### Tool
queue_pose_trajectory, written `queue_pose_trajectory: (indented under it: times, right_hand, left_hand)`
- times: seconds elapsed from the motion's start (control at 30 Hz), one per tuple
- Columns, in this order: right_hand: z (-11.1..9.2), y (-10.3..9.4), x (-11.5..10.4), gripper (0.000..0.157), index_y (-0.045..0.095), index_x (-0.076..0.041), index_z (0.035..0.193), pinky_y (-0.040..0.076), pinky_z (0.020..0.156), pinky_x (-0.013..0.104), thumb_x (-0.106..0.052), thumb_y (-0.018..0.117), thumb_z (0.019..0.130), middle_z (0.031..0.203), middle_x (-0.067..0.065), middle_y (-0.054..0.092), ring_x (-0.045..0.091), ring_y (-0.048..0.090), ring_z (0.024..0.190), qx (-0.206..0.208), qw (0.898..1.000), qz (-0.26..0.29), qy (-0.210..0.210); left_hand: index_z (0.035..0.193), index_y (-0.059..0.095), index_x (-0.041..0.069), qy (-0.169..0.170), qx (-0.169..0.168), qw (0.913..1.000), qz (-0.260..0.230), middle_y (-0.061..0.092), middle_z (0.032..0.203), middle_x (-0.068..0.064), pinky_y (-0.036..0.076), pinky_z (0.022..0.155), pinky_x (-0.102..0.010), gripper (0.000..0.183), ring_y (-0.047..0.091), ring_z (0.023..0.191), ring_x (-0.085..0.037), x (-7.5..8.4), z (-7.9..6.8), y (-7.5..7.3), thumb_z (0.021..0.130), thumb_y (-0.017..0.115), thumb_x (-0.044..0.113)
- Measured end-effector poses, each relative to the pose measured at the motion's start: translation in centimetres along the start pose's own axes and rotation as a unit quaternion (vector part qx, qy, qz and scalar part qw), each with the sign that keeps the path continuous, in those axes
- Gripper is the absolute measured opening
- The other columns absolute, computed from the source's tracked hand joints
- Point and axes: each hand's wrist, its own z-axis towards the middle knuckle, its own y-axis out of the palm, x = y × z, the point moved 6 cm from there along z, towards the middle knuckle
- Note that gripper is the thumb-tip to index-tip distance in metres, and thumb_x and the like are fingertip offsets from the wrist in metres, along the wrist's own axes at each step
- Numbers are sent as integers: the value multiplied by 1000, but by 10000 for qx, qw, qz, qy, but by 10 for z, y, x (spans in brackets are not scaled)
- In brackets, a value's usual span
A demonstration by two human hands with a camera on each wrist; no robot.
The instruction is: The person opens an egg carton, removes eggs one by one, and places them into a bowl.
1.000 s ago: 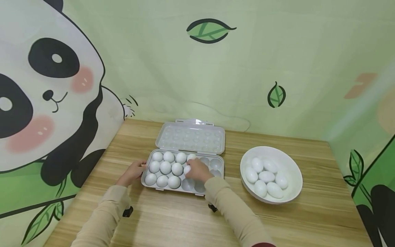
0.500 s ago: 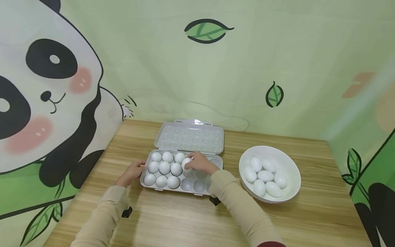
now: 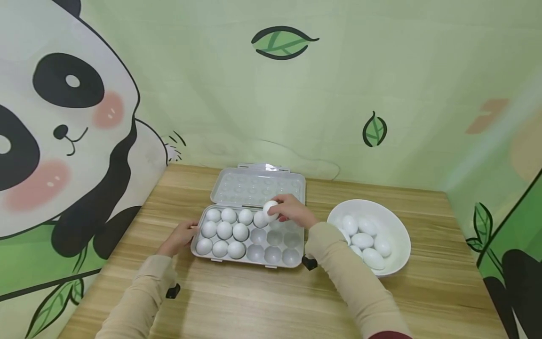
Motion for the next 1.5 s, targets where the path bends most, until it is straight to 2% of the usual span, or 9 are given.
queue_pose_trajectory:
  times: [0.33, 0.63, 0.83, 1.03, 1.23, 1.5]
  right_hand:
    - [-11, -32, 5, 45, 32, 7, 117, 44, 60, 21, -6, 52, 79, 95, 7, 42, 9, 48, 66, 89, 9986, 512, 14]
    - [-25, -68, 23, 37, 31, 2, 111, 48, 68, 26, -5, 49, 80, 94, 6, 43, 9, 53, 70, 299, 9963, 797, 123]
    - [-36, -96, 37, 35, 32, -2, 109, 49, 68, 29, -7, 50, 80, 84, 2, 51, 11, 57, 69, 440, 9943, 920, 326]
    - [-52, -118, 45, 40, 29, -1, 115, 48, 67, 27, -11, 50, 82, 82, -1, 51, 11, 55, 70, 487, 9956, 675, 441]
    - [-67, -140, 53, 38, 32, -3, 114, 47, 68, 27, -14, 51, 83, 79, -5, 51, 10, 53, 70, 665, 9952, 429, 575]
    - [-85, -161, 67, 52, 29, 5, 122, 48, 73, 32, -20, 54, 83, 90, 4, 46, 18, 49, 78, 880, 9899, -618, 924]
  left_hand:
    - [117, 48, -7, -37, 9, 10000, 17, 52, 110, -26, 47, 62, -27, 33, 53, 84, -22, -1, -1, -1, 90, 37, 7]
    - [116, 49, -6, -54, 53, 9999, 110, 52, 109, -25, 46, 62, -26, 32, 53, 85, -22, -2, 0, -1, 89, 37, 8]
    - [116, 49, -6, -87, 81, 9999, 98, 53, 109, -24, 45, 60, -24, 33, 53, 83, -21, -2, 0, -1, 89, 37, 8]
    - [118, 48, -6, -35, 67, 9999, 81, 52, 110, -25, 45, 61, -25, 34, 53, 85, -22, 1, -2, -1, 89, 37, 8]
    - [118, 47, -7, -13, 55, 9999, 112, 52, 111, -26, 46, 62, -26, 34, 53, 87, -24, 2, -3, -1, 89, 37, 8]
    - [118, 47, -8, -4, 49, 9999, 113, 51, 111, -27, 46, 63, -26, 35, 53, 88, -24, 2, -2, 0, 89, 36, 7]
